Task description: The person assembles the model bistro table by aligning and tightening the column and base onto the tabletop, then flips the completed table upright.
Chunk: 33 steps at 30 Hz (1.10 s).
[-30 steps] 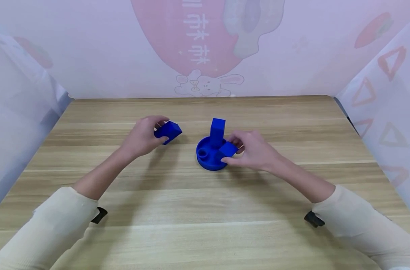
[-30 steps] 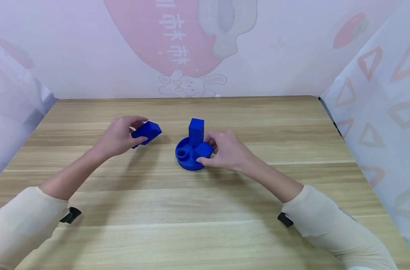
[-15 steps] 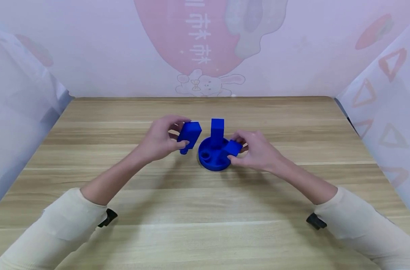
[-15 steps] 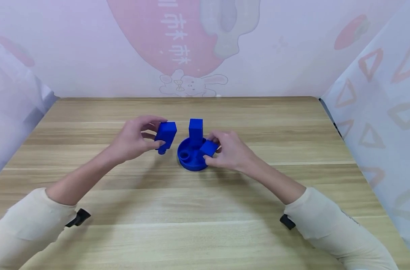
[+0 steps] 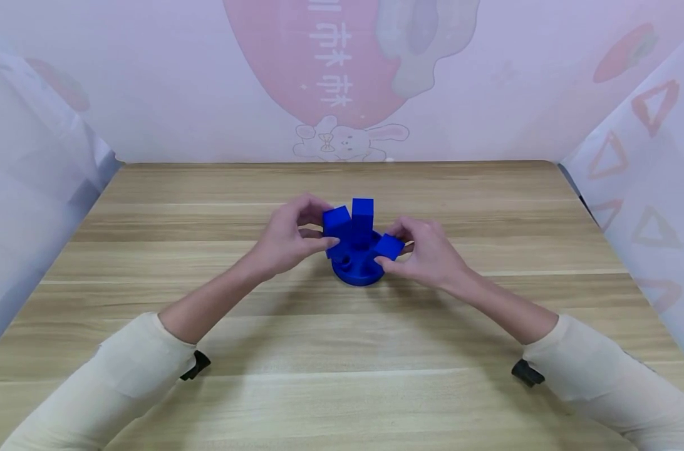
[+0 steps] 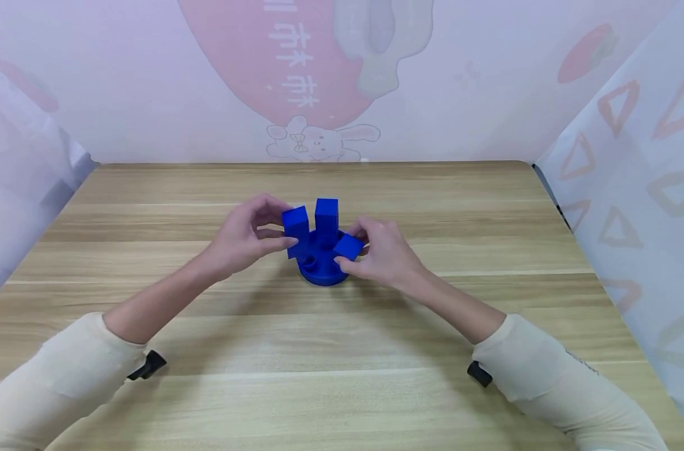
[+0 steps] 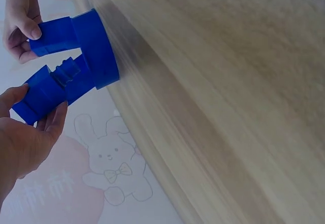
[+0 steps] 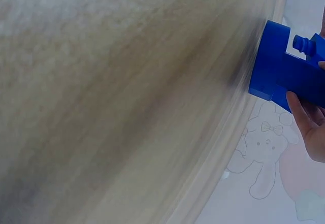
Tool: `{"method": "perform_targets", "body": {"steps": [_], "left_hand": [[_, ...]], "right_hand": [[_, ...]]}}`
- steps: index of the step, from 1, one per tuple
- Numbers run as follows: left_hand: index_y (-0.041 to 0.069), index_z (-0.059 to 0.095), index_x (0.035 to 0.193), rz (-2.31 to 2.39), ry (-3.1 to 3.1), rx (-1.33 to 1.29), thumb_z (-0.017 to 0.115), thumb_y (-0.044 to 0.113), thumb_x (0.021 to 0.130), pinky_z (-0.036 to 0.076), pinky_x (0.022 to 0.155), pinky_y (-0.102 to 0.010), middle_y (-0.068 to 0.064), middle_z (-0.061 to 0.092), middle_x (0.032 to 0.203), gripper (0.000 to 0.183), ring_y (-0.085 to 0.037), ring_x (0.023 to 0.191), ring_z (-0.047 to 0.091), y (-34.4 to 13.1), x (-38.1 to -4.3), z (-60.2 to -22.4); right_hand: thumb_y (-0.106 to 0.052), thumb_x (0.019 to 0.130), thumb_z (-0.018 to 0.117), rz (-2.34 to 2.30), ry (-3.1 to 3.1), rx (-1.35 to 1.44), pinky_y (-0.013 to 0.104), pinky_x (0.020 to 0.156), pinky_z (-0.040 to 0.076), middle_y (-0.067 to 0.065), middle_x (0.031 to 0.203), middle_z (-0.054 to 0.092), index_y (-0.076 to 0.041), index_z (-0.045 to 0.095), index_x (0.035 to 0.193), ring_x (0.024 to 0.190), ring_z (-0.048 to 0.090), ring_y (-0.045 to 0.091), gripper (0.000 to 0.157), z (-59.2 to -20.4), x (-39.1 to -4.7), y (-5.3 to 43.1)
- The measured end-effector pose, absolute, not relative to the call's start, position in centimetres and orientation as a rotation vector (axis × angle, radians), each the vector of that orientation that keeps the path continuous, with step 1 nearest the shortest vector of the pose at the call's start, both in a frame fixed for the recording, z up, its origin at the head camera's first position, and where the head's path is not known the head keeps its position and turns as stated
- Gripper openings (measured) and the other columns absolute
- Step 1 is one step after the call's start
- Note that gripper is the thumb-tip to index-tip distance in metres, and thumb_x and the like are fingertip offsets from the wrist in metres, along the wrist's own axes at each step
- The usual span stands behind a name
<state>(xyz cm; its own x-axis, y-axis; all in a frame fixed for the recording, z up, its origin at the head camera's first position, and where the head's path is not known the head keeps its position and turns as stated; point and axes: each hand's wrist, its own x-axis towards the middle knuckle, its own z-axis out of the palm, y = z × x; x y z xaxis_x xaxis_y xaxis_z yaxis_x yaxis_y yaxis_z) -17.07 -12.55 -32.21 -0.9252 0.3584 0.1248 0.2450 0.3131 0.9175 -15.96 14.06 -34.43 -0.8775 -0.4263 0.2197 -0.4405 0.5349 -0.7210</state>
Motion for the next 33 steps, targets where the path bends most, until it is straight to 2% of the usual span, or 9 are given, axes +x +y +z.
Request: {"method": "perform_targets", "body": {"steps": [16, 24, 28, 33], "left_hand": [[-0.007, 0.058, 0.121, 1.464, 2.488, 0.846, 0.077, -0.014, 0.082, 0.055, 0.101, -0.046, -0.022, 0.068, 0.119, 0.044, -0.037, 0.111, 0.068, -11.3, -17.2, -33.9], [-0.003, 0.06, 0.119, 1.317, 2.665, 0.911, 0.09, 0.007, 0.08, 0.06, 0.088, -0.043, -0.016, 0.068, 0.114, 0.051, -0.03, 0.104, 0.066, -10.4, -17.0, -34.1], [-0.001, 0.06, 0.113, 1.287, 2.77, 0.936, 0.093, 0.018, 0.079, 0.06, 0.083, -0.041, -0.014, 0.066, 0.108, 0.051, -0.027, 0.098, 0.063, -9.8, -16.7, -34.2], [-0.002, 0.063, 0.107, 1.249, 2.842, 0.93, 0.091, 0.018, 0.081, 0.061, 0.082, -0.039, -0.012, 0.061, 0.106, 0.043, -0.026, 0.099, 0.061, -9.4, -16.5, -34.0]], "right_hand": [[-0.008, 0.079, 0.088, 1.314, -2.722, 0.776, 0.047, 0.078, 0.064, 0.012, 0.092, 0.074, 0.002, 0.065, 0.1, 0.085, 0.072, 0.025, 0.033, -34.5, -16.0, 14.1], [-0.009, 0.08, 0.088, 1.303, -2.735, 0.777, 0.047, 0.079, 0.064, 0.013, 0.095, 0.074, 0.002, 0.065, 0.102, 0.086, 0.072, 0.026, 0.033, -34.5, -16.0, 14.1], [-0.009, 0.08, 0.087, 1.292, -2.727, 0.788, 0.045, 0.078, 0.064, 0.014, 0.095, 0.074, 0.003, 0.065, 0.101, 0.087, 0.073, 0.026, 0.033, -34.5, -16.0, 14.1], [-0.008, 0.08, 0.087, 1.299, -2.718, 0.796, 0.046, 0.077, 0.064, 0.014, 0.095, 0.074, 0.003, 0.065, 0.101, 0.087, 0.073, 0.027, 0.032, -34.5, -16.0, 14.1]]}}
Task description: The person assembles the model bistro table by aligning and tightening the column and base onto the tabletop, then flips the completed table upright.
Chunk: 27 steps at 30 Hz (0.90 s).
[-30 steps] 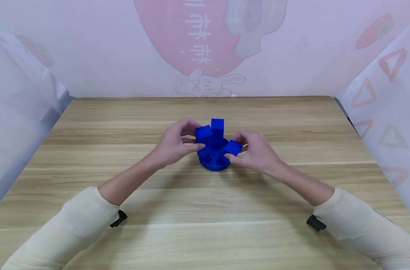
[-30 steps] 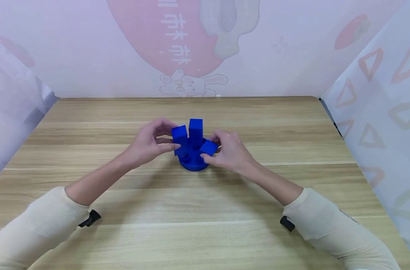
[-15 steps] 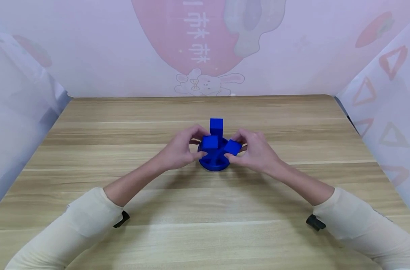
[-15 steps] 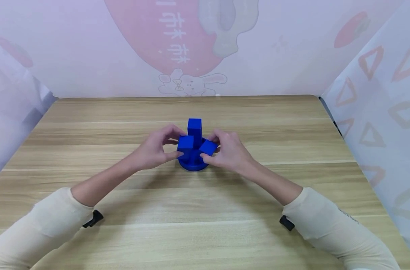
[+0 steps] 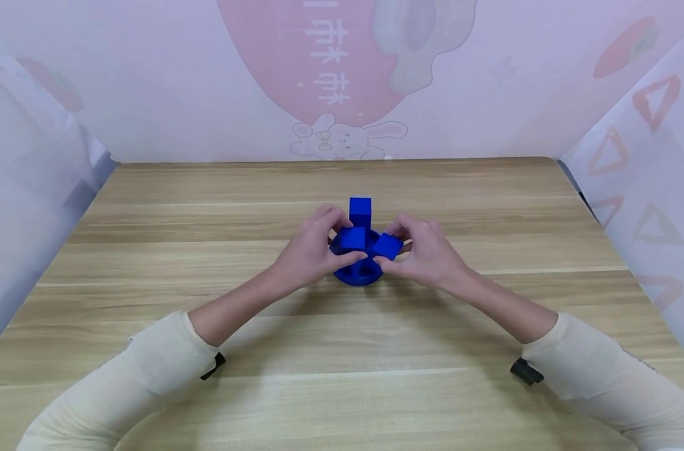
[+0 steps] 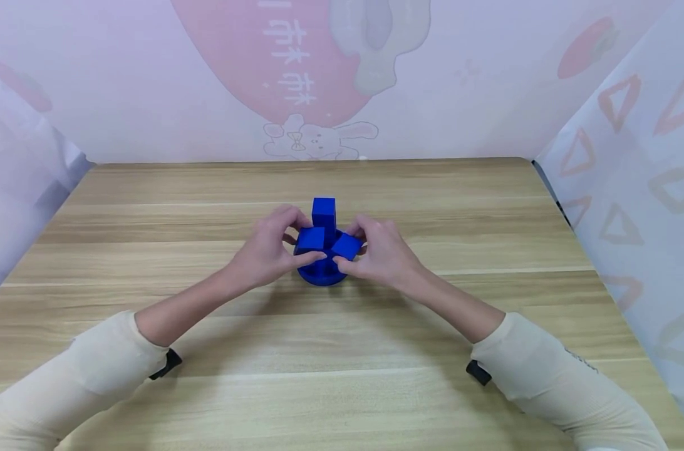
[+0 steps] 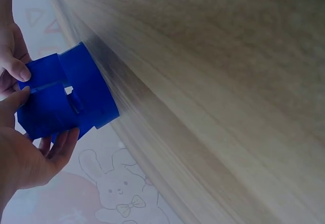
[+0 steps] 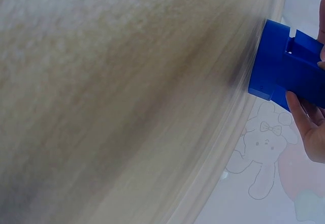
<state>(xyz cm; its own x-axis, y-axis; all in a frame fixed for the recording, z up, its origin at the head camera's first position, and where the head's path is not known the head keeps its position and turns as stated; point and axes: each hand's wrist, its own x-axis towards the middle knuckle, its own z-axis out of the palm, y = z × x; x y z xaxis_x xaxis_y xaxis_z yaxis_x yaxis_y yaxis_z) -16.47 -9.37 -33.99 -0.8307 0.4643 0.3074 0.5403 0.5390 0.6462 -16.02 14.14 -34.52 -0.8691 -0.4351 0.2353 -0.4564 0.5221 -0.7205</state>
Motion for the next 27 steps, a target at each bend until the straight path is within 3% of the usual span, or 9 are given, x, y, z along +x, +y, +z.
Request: {"method": "perform_targets", "body": {"steps": [7, 13, 20, 27], "left_hand": [[-0.003, 0.071, 0.115, -1.304, -2.71, -0.874, 0.087, 0.008, 0.083, 0.061, 0.091, -0.043, -0.015, 0.054, 0.112, 0.038, -0.031, 0.112, 0.061, -9.7, -16.0, -33.5], [-0.001, 0.073, 0.122, -1.265, -2.709, -0.966, 0.083, 0.003, 0.081, 0.059, 0.092, -0.043, -0.012, 0.061, 0.109, 0.042, -0.029, 0.109, 0.06, -10.4, -15.9, -33.3], [-0.002, 0.07, 0.124, -1.286, -2.731, -1.045, 0.072, -0.009, 0.079, 0.054, 0.098, -0.054, -0.016, 0.069, 0.122, 0.045, -0.032, 0.113, 0.063, -11.2, -16.1, -33.1], [-0.003, 0.07, 0.118, -1.359, -2.771, -1.02, 0.062, -0.02, 0.082, 0.056, 0.097, -0.048, -0.017, 0.069, 0.126, 0.041, -0.033, 0.116, 0.065, -11.7, -16.3, -32.9]], "right_hand": [[-0.009, 0.08, 0.088, 1.294, -2.731, 0.779, 0.045, 0.078, 0.064, 0.014, 0.096, 0.073, 0.003, 0.065, 0.102, 0.088, 0.072, 0.027, 0.034, -34.4, -16.0, 14.1], [-0.009, 0.08, 0.088, 1.295, -2.736, 0.772, 0.043, 0.078, 0.064, 0.013, 0.096, 0.073, 0.003, 0.065, 0.102, 0.088, 0.072, 0.026, 0.034, -34.4, -15.9, 14.0], [-0.009, 0.08, 0.087, 1.305, -2.74, 0.756, 0.046, 0.079, 0.063, 0.012, 0.094, 0.074, 0.002, 0.065, 0.101, 0.086, 0.073, 0.026, 0.033, -34.5, -15.9, 14.1], [-0.009, 0.08, 0.088, 1.317, -2.732, 0.761, 0.047, 0.08, 0.063, 0.013, 0.095, 0.074, 0.003, 0.066, 0.102, 0.087, 0.073, 0.026, 0.033, -34.4, -15.8, 14.0]]}}
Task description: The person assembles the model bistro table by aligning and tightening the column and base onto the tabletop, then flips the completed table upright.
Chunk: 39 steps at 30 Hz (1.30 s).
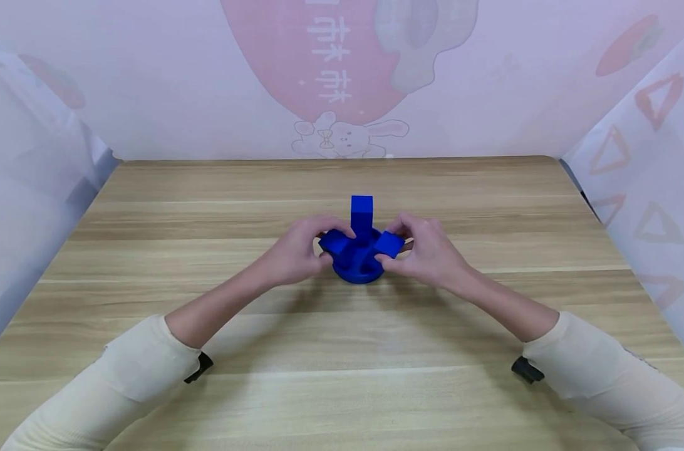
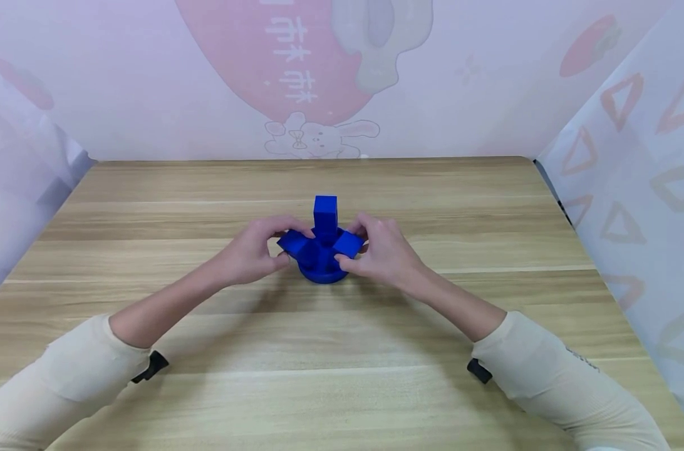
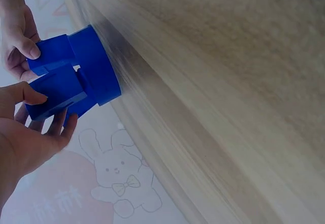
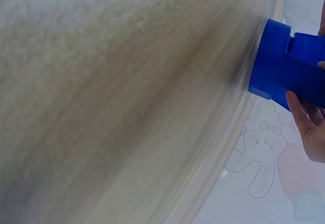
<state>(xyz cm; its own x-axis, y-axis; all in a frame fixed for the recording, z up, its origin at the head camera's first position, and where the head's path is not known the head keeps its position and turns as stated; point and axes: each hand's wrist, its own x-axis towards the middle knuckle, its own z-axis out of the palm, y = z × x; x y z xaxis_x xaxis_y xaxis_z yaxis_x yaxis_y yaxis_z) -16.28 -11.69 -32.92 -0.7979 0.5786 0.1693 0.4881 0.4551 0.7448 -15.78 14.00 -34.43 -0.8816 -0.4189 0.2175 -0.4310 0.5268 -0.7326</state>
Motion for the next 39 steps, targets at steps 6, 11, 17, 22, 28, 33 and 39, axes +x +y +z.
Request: {"method": "perform_targets", "body": {"steps": [6, 11, 17, 22, 28, 33, 39], "left_hand": [[-0.001, 0.068, 0.121, 1.272, 2.569, 0.955, 0.08, -0.01, 0.081, 0.056, 0.098, -0.051, -0.016, 0.065, 0.131, 0.043, -0.035, 0.124, 0.059, -11.9, -16.3, -33.3], [-0.005, 0.06, 0.129, 1.314, 2.612, 0.856, 0.091, 0.009, 0.079, 0.055, 0.099, -0.049, -0.019, 0.063, 0.13, 0.06, -0.033, 0.119, 0.06, -11.9, -16.1, -33.7], [-0.008, 0.06, 0.123, 1.368, 2.628, 0.668, 0.088, 0.004, 0.08, 0.058, 0.094, -0.045, -0.02, 0.066, 0.118, 0.053, -0.032, 0.105, 0.066, -12.0, -16.1, -33.7], [-0.007, 0.061, 0.122, 1.391, 2.559, 0.675, 0.082, -0.007, 0.082, 0.057, 0.098, -0.047, -0.021, 0.067, 0.121, 0.045, -0.034, 0.109, 0.067, -12.3, -16.8, -33.5], [-0.005, 0.063, 0.129, 1.366, 2.45, 0.705, 0.072, -0.012, 0.087, 0.052, 0.105, -0.051, -0.02, 0.064, 0.133, 0.044, -0.035, 0.119, 0.062, -12.8, -17.6, -33.2], [-0.005, 0.057, 0.136, 1.343, 2.467, 0.612, 0.082, 0.002, 0.086, 0.053, 0.103, -0.05, -0.019, 0.06, 0.136, 0.056, -0.036, 0.122, 0.059, -12.7, -17.6, -33.1], [-0.003, 0.057, 0.125, 1.36, 2.559, 0.412, 0.089, 0.017, 0.084, 0.058, 0.092, -0.041, -0.017, 0.065, 0.116, 0.056, -0.031, 0.107, 0.064, -12.3, -17.3, -33.1]], "right_hand": [[-0.01, 0.08, 0.088, 1.299, -2.738, 0.755, 0.046, 0.08, 0.063, 0.014, 0.096, 0.074, 0.003, 0.066, 0.102, 0.087, 0.073, 0.027, 0.033, -34.4, -15.8, 14.0], [-0.009, 0.08, 0.088, 1.294, -2.745, 0.744, 0.047, 0.08, 0.063, 0.014, 0.095, 0.074, 0.003, 0.066, 0.102, 0.087, 0.073, 0.027, 0.034, -34.6, -15.9, 14.0], [-0.01, 0.08, 0.088, 1.304, -2.742, 0.746, 0.047, 0.079, 0.064, 0.013, 0.094, 0.074, 0.002, 0.065, 0.101, 0.086, 0.073, 0.026, 0.034, -34.7, -15.9, 14.1], [-0.01, 0.08, 0.088, 1.318, -2.747, 0.74, 0.047, 0.079, 0.064, 0.013, 0.095, 0.074, 0.002, 0.065, 0.101, 0.086, 0.072, 0.026, 0.034, -34.6, -15.9, 14.1], [-0.011, 0.079, 0.088, 1.315, -2.744, 0.742, 0.048, 0.079, 0.064, 0.013, 0.094, 0.074, 0.002, 0.065, 0.101, 0.086, 0.073, 0.026, 0.034, -34.5, -15.9, 14.0], [-0.01, 0.08, 0.088, 1.306, -2.74, 0.747, 0.048, 0.078, 0.064, 0.013, 0.094, 0.074, 0.002, 0.065, 0.101, 0.085, 0.074, 0.027, 0.033, -34.7, -16.0, 14.1], [-0.01, 0.081, 0.087, 1.297, -2.741, 0.75, 0.048, 0.079, 0.064, 0.014, 0.096, 0.074, 0.002, 0.065, 0.102, 0.086, 0.075, 0.029, 0.033, -34.7, -15.9, 14.1]]}}
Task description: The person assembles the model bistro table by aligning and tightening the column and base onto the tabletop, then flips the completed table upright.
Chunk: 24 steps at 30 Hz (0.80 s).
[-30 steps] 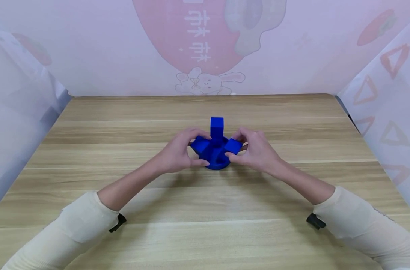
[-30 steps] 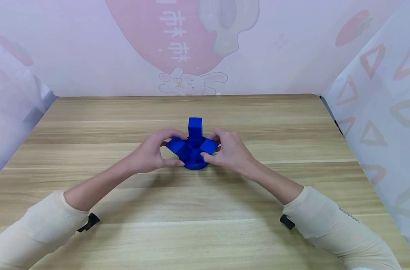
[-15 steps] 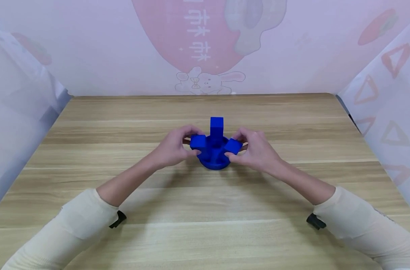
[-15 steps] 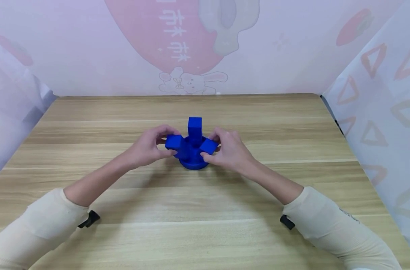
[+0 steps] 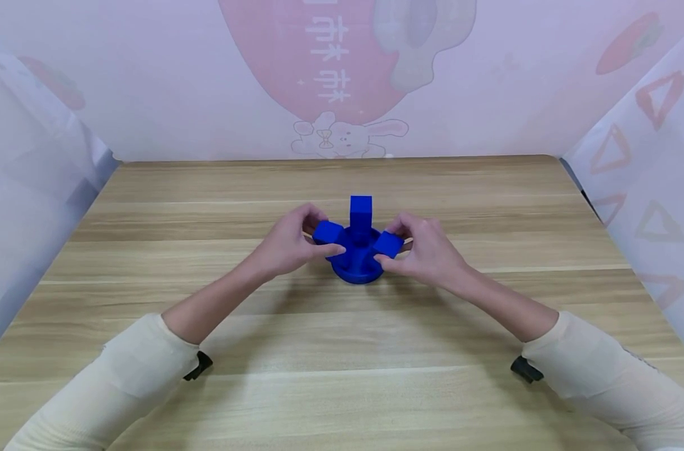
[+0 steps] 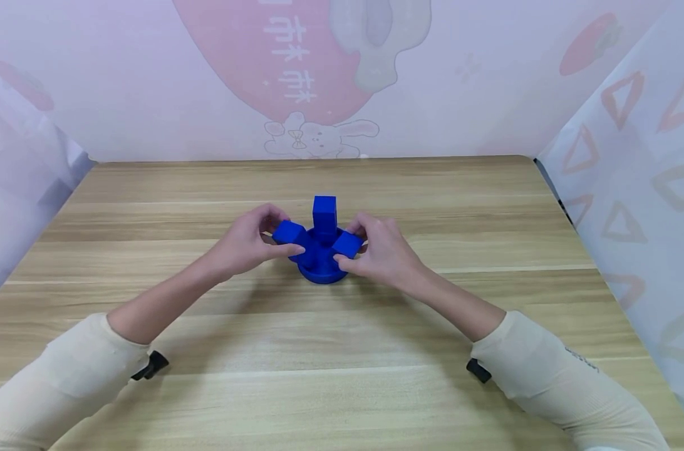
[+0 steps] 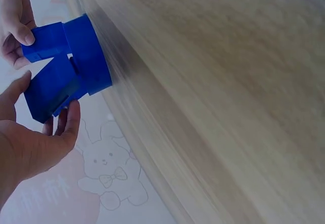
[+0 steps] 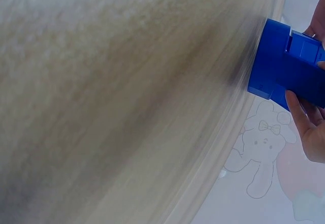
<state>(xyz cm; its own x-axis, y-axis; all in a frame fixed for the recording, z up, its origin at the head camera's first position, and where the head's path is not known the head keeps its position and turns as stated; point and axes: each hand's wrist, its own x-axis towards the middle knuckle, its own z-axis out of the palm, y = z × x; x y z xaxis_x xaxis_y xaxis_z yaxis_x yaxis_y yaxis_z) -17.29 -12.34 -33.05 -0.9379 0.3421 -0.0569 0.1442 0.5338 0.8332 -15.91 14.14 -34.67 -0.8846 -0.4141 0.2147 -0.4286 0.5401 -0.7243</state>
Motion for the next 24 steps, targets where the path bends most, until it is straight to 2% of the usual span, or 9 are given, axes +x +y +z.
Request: {"method": "perform_targets", "body": {"steps": [4, 9, 12, 17, 20, 24], "left_hand": [[-0.004, 0.06, 0.124, 1.406, 2.541, 0.364, 0.086, 0.01, 0.085, 0.059, 0.09, -0.039, -0.017, 0.068, 0.115, 0.05, -0.03, 0.103, 0.067, -12.1, -17.3, -33.1], [-0.005, 0.062, 0.131, 1.481, 2.412, 0.458, 0.075, -0.005, 0.088, 0.058, 0.096, -0.041, -0.019, 0.069, 0.122, 0.044, -0.032, 0.111, 0.067, -11.8, -17.8, -33.1], [-0.005, 0.06, 0.137, 1.481, 2.365, 0.518, 0.07, -0.006, 0.09, 0.055, 0.101, -0.043, -0.02, 0.068, 0.127, 0.048, -0.033, 0.117, 0.064, -11.8, -18.0, -33.1], [-0.003, 0.054, 0.141, 1.387, 2.508, 0.473, 0.082, 0.012, 0.089, 0.055, 0.098, -0.044, -0.018, 0.066, 0.122, 0.061, -0.032, 0.113, 0.063, -11.6, -17.9, -33.2], [-0.002, 0.055, 0.132, 1.315, 2.652, 0.436, 0.088, 0.026, 0.084, 0.056, 0.092, -0.042, -0.016, 0.065, 0.114, 0.065, -0.03, 0.106, 0.063, -11.1, -17.6, -33.2], [0.002, 0.055, 0.117, 1.198, 2.785, 0.417, 0.088, 0.034, 0.084, 0.054, 0.081, -0.038, -0.013, 0.063, 0.104, 0.058, -0.028, 0.096, 0.06, -10.4, -17.4, -33.4]], "right_hand": [[-0.01, 0.08, 0.088, 1.291, -2.75, 0.742, 0.047, 0.078, 0.064, 0.015, 0.096, 0.075, 0.002, 0.065, 0.102, 0.087, 0.075, 0.029, 0.033, -34.6, -15.9, 14.1], [-0.011, 0.081, 0.088, 1.296, -2.76, 0.732, 0.047, 0.078, 0.064, 0.014, 0.097, 0.074, 0.001, 0.065, 0.102, 0.087, 0.075, 0.029, 0.034, -34.5, -15.9, 14.1], [-0.012, 0.081, 0.088, 1.3, -2.764, 0.73, 0.047, 0.078, 0.064, 0.015, 0.097, 0.074, 0.002, 0.065, 0.102, 0.087, 0.075, 0.029, 0.034, -34.5, -15.9, 14.1], [-0.012, 0.081, 0.088, 1.293, -2.774, 0.725, 0.047, 0.079, 0.063, 0.015, 0.098, 0.075, 0.001, 0.065, 0.103, 0.088, 0.074, 0.029, 0.034, -34.5, -15.9, 14.1], [-0.012, 0.081, 0.087, 1.29, -2.775, 0.721, 0.047, 0.079, 0.063, 0.014, 0.097, 0.075, 0.001, 0.065, 0.102, 0.088, 0.074, 0.029, 0.034, -34.5, -15.9, 14.1], [-0.011, 0.081, 0.087, 1.298, -2.765, 0.725, 0.047, 0.079, 0.063, 0.014, 0.096, 0.074, 0.001, 0.065, 0.102, 0.087, 0.074, 0.029, 0.033, -34.5, -15.8, 14.1]]}}
